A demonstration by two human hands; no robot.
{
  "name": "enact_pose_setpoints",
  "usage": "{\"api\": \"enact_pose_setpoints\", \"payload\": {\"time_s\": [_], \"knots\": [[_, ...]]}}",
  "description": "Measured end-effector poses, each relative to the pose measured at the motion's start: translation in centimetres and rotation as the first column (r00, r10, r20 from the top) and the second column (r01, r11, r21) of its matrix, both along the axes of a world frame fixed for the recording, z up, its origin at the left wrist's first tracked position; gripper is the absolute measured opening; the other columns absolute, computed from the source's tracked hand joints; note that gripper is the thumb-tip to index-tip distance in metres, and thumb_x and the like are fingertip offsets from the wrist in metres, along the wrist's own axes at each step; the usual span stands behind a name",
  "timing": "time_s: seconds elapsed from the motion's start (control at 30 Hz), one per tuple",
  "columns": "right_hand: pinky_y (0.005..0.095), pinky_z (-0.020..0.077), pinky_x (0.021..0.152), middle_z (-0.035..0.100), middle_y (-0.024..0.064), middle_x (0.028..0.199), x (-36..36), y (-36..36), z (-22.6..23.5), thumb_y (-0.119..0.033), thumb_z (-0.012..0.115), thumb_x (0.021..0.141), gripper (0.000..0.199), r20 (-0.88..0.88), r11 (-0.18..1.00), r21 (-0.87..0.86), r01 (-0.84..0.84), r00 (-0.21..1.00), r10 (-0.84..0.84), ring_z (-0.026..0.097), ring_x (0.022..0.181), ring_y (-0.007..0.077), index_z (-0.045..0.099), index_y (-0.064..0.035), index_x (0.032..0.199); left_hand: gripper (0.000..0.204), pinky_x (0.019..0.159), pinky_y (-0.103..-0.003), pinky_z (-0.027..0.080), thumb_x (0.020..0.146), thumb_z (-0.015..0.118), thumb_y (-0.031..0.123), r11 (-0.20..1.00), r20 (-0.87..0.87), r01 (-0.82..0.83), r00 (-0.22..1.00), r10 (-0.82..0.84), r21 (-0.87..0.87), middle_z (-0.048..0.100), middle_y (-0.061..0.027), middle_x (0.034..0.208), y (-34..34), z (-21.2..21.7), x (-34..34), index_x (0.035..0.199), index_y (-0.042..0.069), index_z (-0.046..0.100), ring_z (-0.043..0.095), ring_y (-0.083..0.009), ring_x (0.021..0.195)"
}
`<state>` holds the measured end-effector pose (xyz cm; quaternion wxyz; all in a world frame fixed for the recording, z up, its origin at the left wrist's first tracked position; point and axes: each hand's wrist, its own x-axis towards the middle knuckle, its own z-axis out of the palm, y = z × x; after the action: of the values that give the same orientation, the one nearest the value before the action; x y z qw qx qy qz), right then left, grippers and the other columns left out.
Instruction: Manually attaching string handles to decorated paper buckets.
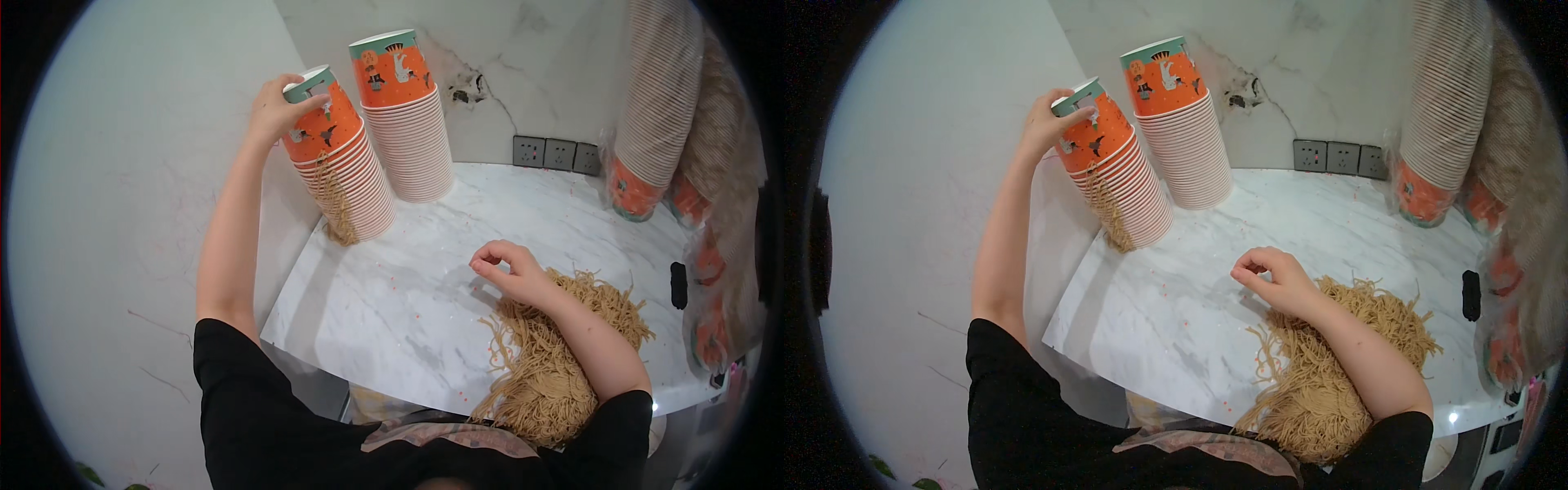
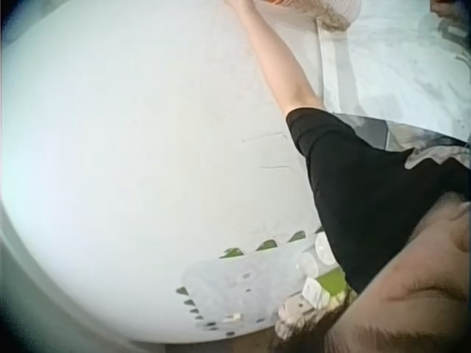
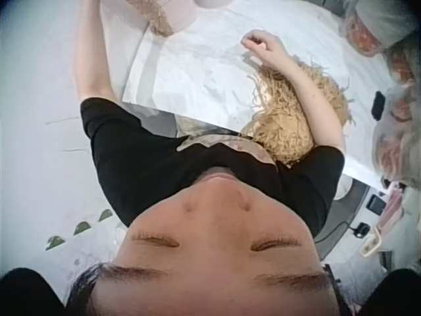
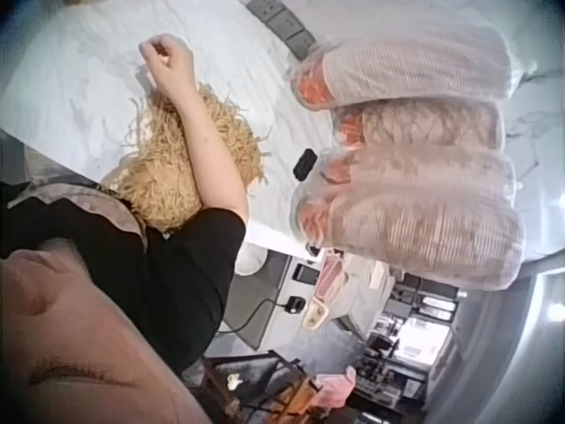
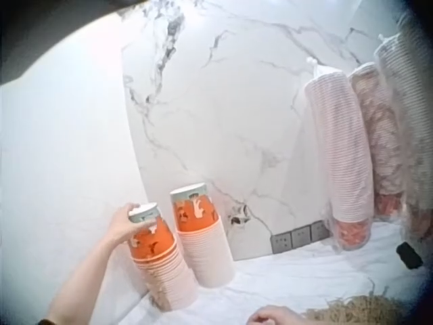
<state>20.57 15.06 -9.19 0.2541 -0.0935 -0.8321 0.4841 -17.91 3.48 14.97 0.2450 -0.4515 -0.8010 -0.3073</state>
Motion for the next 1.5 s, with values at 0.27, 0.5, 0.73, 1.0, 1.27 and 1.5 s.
{"api": "enact_pose_setpoints", "payload": {"time_s": [0.27, 0.5, 0.73, 1.0, 1.27, 1.5], "knots": [[0.0329, 0.0518, 0.082, 0.069, 0.0102, 0.094, -0.3, 0.2, -0.1, -0.027, 0.069, 0.094, 0.025, -0.002, 1.000, 0.006, -0.014, 1.000, 0.014, 0.065, 0.088, 0.0200, 0.070, -0.0020, 0.098, 0.057, 0.087, -0.033, 0.053, 0.072, 0.089, 0.034, 0.976, 0.239, 0.189, 0.948, -0.210, 0.107, 0.072, -0.0066, 0.107, -0.5, -0.2, -2.9, 0.116, 0.004, 0.068, 0.068, -0.0173, 0.097], [0.0334, 0.0517, 0.081, 0.069, 0.0103, 0.091, -0.4, 0.3, -0.2, -0.026, 0.069, 0.093, 0.024, -0.008, 1.000, 0.022, -0.018, 1.000, 0.018, 0.065, 0.087, 0.0201, 0.070, -0.0023, 0.097, 0.055, 0.085, -0.033, 0.053, 0.073, 0.088, 0.033, 0.972, 0.240, 0.233, 0.942, -0.235, 0.038, 0.070, -0.0074, 0.113, -0.6, -0.6, -2.2, 0.116, 0.004, 0.068, 0.067, -0.0185, 0.099], [0.0337, 0.0507, 0.080, 0.069, 0.0089, 0.088, -0.3, -0.1, -0.3, -0.027, 0.067, 0.094, 0.025, -0.003, 1.000, 0.009, -0.030, 1.000, 0.030, 0.063, 0.085, 0.0197, 0.070, -0.0024, 0.095, 0.069, 0.099, -0.041, 0.048, 0.071, 0.087, 0.041, 0.956, -0.347, 0.237, 0.923, -0.166, 0.172, 0.063, -0.0185, 0.122, 2.8, -1.4, 2.6, 0.124, 0.004, 0.063, 0.058, -0.0314, 0.118], [0.0336, 0.0509, 0.080, 0.069, 0.0092, 0.087, -0.5, 0.2, -0.4, -0.029, 0.066, 0.095, 0.028, 0.000, 0.998, 0.023, -0.054, 0.999, 0.054, 0.063, 0.084, 0.0204, 0.070, -0.0018, 0.095, 0.140, 0.112, -0.049, 0.038, 0.060, 0.092, 0.054, 0.988, -0.191, 0.036, 0.982, -0.006, 0.153, 0.028, -0.0394, 0.146, 14.6, -2.4, 5.5, 0.152, -0.006, 0.005, 0.031, -0.0465, 0.141], [0.0344, 0.0519, 0.076, 0.070, 0.0095, 0.085, -0.4, 0.8, -0.8, -0.031, 0.067, 0.094, 0.029, -0.033, 0.999, 0.011, -0.048, 0.998, 0.048, 0.065, 0.081, 0.0212, 0.070, -0.0022, 0.095, 0.162, 0.119, -0.050, 0.026, 0.047, 0.095, 0.061, 0.865, 0.469, -0.283, 0.881, 0.064, 0.414, 0.021, -0.0309, 0.155, 19.5, -9.0, 6.4, 0.153, -0.006, -0.007, 0.025, -0.0429, 0.145], [0.0316, 0.0519, 0.081, 0.070, 0.0096, 0.092, -0.2, 1.0, -1.0, -0.025, 0.067, 0.095, 0.025, 0.060, 0.997, 0.024, -0.072, 0.996, 0.070, 0.066, 0.086, 0.0182, 0.069, -0.0015, 0.102, 0.160, 0.120, -0.054, 0.023, 0.046, 0.096, 0.056, 0.840, 0.521, -0.381, 0.842, 0.142, 0.387, 0.016, -0.0304, 0.156, 18.6, -17.3, 9.2, 0.156, 0.006, -0.009, 0.021, -0.0448, 0.146]]}}
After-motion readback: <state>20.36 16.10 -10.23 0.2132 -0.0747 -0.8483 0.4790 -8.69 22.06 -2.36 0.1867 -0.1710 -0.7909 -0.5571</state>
